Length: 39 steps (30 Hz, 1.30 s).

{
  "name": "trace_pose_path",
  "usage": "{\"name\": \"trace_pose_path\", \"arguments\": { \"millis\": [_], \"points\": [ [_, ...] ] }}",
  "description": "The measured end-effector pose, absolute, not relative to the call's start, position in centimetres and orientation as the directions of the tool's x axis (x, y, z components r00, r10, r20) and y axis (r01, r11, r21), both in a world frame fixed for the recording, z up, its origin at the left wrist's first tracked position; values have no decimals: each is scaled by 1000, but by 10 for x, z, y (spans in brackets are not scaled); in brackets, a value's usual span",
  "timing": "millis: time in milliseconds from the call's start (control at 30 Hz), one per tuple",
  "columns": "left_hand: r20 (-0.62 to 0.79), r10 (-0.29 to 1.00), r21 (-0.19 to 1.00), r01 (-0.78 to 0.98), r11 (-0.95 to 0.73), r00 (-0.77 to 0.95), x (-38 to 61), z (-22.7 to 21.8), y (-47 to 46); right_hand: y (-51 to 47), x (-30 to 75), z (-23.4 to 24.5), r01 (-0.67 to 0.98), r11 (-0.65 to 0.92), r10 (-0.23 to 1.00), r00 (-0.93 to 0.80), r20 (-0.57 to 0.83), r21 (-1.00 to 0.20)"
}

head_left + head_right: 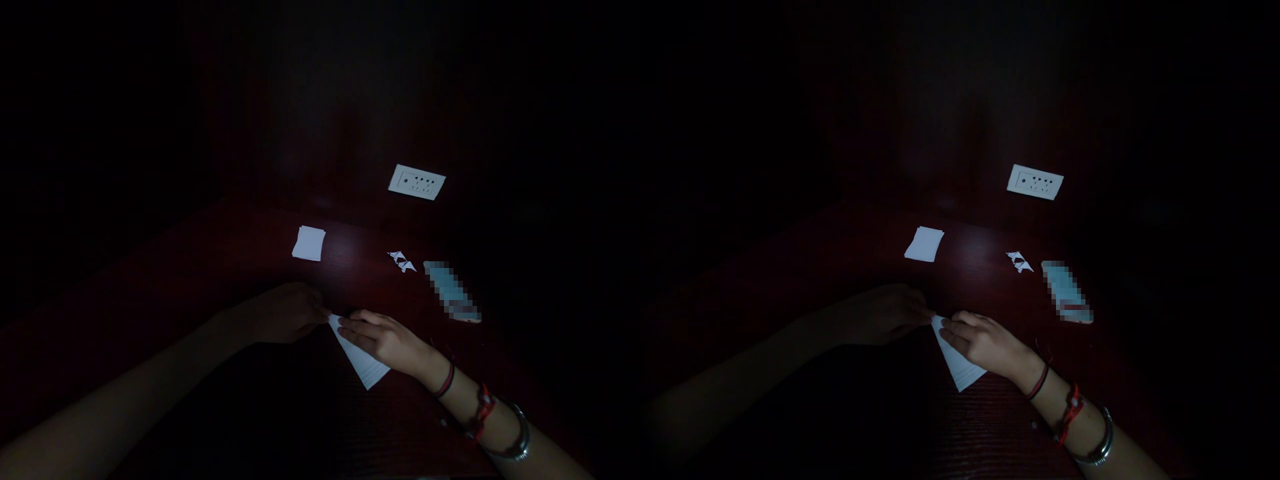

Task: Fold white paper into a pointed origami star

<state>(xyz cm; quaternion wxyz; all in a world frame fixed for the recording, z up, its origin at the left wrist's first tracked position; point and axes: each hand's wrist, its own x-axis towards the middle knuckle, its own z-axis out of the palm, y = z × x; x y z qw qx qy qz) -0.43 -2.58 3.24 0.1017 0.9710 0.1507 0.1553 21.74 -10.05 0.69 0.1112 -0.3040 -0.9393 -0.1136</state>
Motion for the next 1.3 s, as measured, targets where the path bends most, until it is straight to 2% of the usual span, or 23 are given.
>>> {"name": "trace_pose_path", "arguments": {
  "millis": [100, 233, 533, 733, 867, 1033, 1300],
  "points": [
    [202, 229, 205, 187, -961, 952, -5, 34, -24, -101, 218, 7, 596, 789, 547, -792, 272, 149],
    [211, 241, 258, 184, -948, 947, -7, 36, -19, -102, 218, 5, 610, 782, 559, -778, 287, 129],
    [265, 318, 265, 249, -932, 910, -15, 38, -9, -103, 219, 5, 597, 790, 549, -791, 269, 143],
    [285, 197, 251, 126, -960, 938, -4, 37, -21, -102, 218, 4, 608, 788, 560, -774, 294, 99],
    [251, 179, 238, 119, -964, 951, -3, 38, -26, -102, 218, 6, 608, 793, 571, -764, 300, 40],
    [188, 255, 262, 202, -944, 949, -8, 39, -26, -102, 218, 7, 591, 806, 572, -758, 315, -42],
    [102, 332, 282, 293, -914, 938, -11, 38, -26, -99, 220, 19, 545, 769, 637, -701, 321, -336]
  ]
}}
